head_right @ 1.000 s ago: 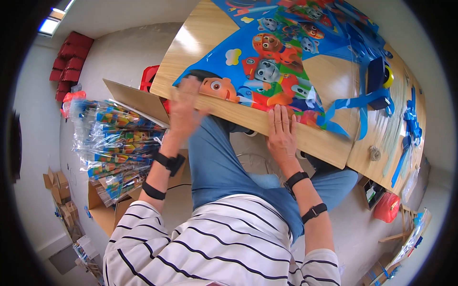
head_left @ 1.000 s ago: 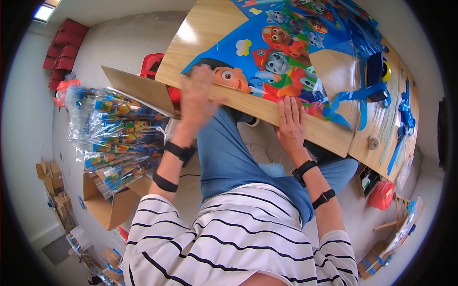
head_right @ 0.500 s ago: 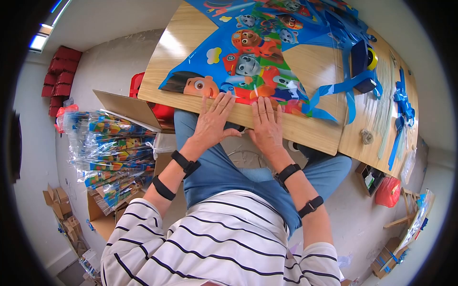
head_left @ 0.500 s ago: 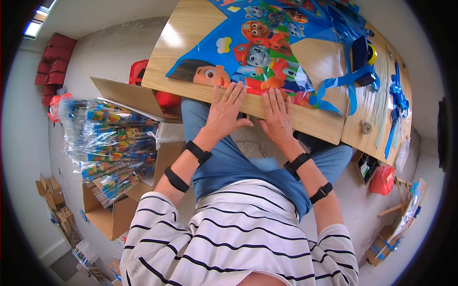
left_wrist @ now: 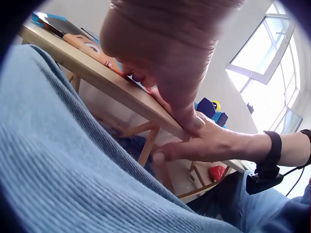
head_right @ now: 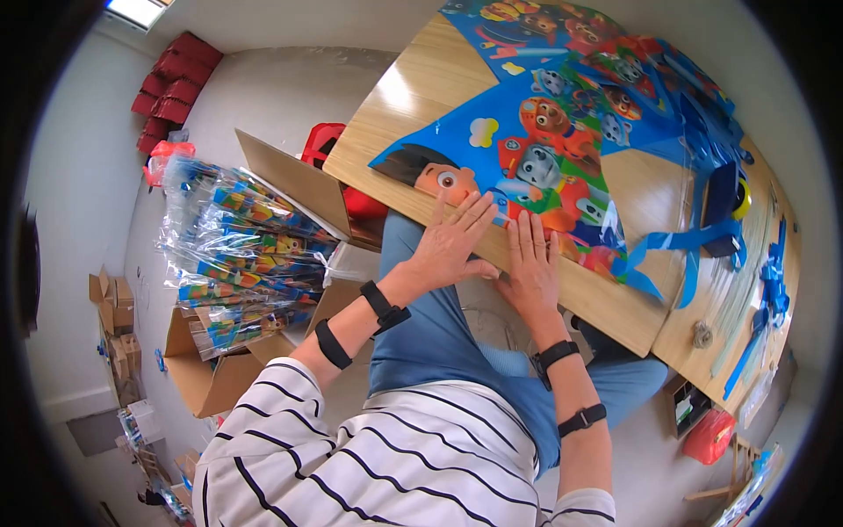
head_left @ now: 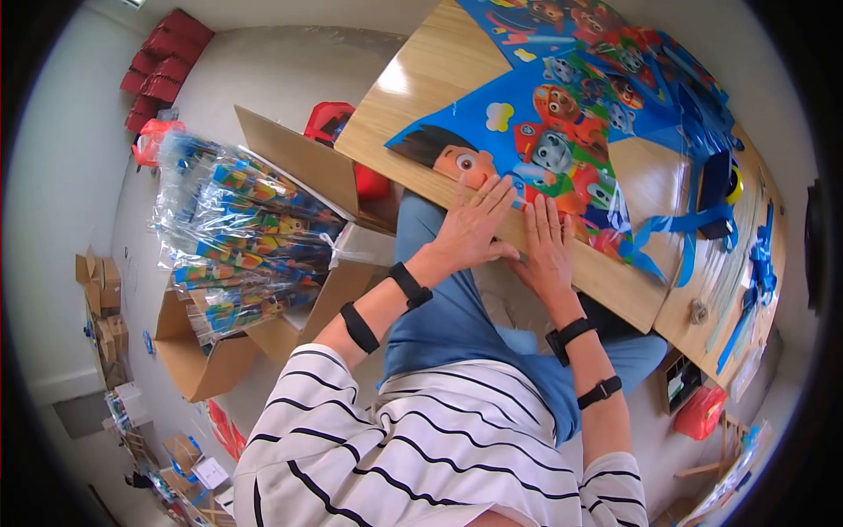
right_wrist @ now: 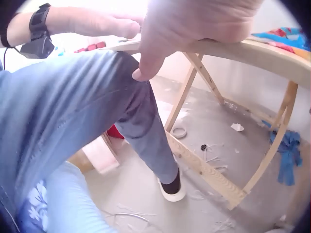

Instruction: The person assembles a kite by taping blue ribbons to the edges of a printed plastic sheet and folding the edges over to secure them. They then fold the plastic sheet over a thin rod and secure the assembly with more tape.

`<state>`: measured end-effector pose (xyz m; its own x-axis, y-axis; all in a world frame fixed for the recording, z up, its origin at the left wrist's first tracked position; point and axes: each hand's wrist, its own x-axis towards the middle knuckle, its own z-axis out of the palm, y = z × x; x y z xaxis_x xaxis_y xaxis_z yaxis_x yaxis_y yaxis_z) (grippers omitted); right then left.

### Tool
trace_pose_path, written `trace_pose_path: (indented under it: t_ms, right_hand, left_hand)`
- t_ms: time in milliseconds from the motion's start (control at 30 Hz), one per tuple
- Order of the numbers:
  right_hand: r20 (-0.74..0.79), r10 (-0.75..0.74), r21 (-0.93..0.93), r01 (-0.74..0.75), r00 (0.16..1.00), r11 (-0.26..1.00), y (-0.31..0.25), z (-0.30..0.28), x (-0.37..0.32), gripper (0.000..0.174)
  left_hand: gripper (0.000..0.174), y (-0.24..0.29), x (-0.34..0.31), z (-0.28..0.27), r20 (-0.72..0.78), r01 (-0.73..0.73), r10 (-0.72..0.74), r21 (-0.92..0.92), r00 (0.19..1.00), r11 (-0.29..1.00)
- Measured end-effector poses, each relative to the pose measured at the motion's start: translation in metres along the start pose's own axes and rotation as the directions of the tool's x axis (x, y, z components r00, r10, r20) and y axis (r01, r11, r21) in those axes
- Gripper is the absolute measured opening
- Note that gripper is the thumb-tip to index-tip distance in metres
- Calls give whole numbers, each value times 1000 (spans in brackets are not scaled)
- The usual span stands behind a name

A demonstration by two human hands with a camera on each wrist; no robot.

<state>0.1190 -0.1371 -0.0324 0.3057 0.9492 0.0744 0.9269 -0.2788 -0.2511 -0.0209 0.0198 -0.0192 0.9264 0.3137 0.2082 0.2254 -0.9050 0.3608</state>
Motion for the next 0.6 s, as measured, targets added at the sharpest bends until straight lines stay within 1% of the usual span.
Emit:
trace_pose_path:
  t_ms: [100,200,233,333,367,467,600]
  right_hand:
    - [30,-4,-24,5,1000,1000,0,-2,0,123]
    - [36,-5,-36,6,999,999,0,-2,0,123]
    - [35,-4,-38,5,999,999,0,-2,1,122]
    - [35,-1,-44,2,999,999,-2,-5,1,121]
    - [40,-5,-44,7,999,999,-2,-4,0,120]
    - [46,-9,-41,11,999,999,0,-3,-1,118]
    - [33,-16,-36,17,999,999,-2,-2,-1,118]
  left_hand:
    - [101,-33,7,3,-60,61,-58,49,997,997]
    - [94,-61,3,-7,22,187,-192,149,981,971]
    - [92,-71,-1,-11,66,204,-217,167,974,965]
    - [92,-109,-15,-12,19,265,-282,284,959,921]
    - [91,-122,-18,-16,10,290,-303,256,953,922]
    - [90,-148,-22,-30,16,421,-447,303,895,855]
    - [86,-173,-25,-44,-33,501,-511,262,859,825]
